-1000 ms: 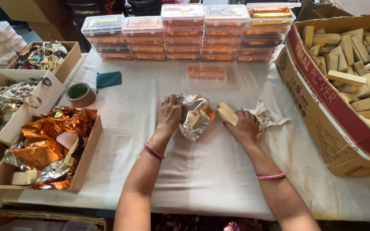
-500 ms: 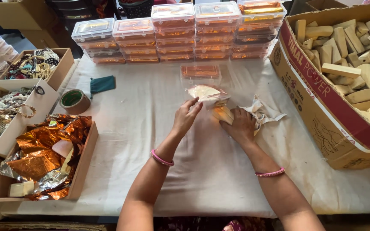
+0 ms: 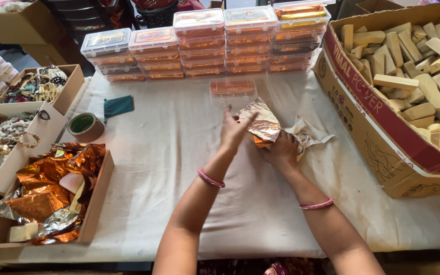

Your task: The person wipes a small wooden block with a white cloth, then wraps it in a sheet of orange foil. They place the wrapped block into a small transparent plastic container and stack it with others. The person then picks up another wooden block and wipes it with the cloth.

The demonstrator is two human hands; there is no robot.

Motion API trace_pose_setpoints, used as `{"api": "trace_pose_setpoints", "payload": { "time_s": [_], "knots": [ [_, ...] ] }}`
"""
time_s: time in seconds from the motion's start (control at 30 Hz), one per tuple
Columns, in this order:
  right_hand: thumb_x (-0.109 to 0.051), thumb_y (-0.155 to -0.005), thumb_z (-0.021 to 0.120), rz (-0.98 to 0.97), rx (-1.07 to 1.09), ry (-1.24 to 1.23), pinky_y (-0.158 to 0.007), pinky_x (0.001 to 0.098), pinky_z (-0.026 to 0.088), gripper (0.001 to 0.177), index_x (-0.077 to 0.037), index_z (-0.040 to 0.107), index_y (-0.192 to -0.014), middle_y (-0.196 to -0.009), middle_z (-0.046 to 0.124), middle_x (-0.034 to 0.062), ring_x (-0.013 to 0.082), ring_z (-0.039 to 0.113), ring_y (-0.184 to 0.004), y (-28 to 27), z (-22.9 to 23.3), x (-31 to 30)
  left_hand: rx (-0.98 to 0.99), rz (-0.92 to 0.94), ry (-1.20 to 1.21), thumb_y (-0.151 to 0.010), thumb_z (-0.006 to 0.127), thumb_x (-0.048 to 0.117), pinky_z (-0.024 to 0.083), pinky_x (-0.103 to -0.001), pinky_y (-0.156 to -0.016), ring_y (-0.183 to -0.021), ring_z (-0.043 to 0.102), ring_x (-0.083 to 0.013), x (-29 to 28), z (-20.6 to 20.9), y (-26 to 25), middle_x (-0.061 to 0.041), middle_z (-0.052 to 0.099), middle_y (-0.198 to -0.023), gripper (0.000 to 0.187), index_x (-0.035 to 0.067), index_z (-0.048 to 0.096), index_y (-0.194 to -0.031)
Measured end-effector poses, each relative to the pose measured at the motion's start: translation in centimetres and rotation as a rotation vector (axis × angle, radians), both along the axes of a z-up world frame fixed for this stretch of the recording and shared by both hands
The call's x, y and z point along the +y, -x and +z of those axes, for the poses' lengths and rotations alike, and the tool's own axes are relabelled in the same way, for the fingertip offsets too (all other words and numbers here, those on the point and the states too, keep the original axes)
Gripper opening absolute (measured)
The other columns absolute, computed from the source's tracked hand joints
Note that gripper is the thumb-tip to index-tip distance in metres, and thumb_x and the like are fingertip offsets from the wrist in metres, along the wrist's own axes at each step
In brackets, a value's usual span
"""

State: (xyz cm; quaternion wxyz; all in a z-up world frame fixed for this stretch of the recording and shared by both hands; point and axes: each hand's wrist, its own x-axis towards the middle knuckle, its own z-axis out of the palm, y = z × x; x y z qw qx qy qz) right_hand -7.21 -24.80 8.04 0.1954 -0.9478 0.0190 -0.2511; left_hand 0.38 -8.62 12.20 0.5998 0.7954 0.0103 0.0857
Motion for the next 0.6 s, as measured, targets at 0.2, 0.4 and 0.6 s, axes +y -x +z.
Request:
{"api": "trace_pose_setpoints", "payload": {
  "time_s": [0.2, 0.4, 0.6],
  "knots": [
    [-0.06, -0.076, 0.078, -0.016, 0.071, 0.118, -0.101, 0.0522, 0.041, 0.07, -0.009, 0.065, -0.123, -0.117, 0.063, 0.0108, 0.0308, 0.057, -0.118, -0.1, -0.1, 0.1, 0.163, 0.012, -0.421, -0.071, 0.074, 0.079, 0.048, -0.052, -0.102, -0.122, 0.056, -0.0439, -2.8, 0.5, 0.7, -0.028, 0.051, -0.136, 0.122, 0.036, 0.011, -0.167],
    [-0.049, -0.072, 0.081, -0.009, 0.016, 0.056, -0.092, 0.0545, 0.041, 0.073, -0.006, 0.064, -0.129, -0.119, 0.063, 0.0107, 0.031, 0.057, -0.113, -0.9, -1.0, -0.3, 0.368, 0.165, -0.107, -0.078, 0.079, 0.062, 0.038, -0.058, -0.102, -0.133, 0.041, -0.0394, -4.4, 0.6, 2.1, -0.021, 0.041, -0.143, 0.098, 0.043, 0.028, -0.159],
    [-0.055, -0.068, 0.083, -0.043, 0.029, 0.061, -0.097, 0.051, 0.041, 0.072, -0.008, 0.066, -0.12, -0.115, 0.063, 0.009, 0.029, 0.057, -0.114, -0.2, 0.2, 0.3, 0.254, -0.187, 0.306, -0.072, 0.079, 0.048, 0.054, -0.044, -0.1, -0.129, 0.066, -0.0361, -3.6, -10.5, -5.9, -0.021, 0.067, -0.141, 0.084, 0.008, 0.062, -0.143]
  ]
}}
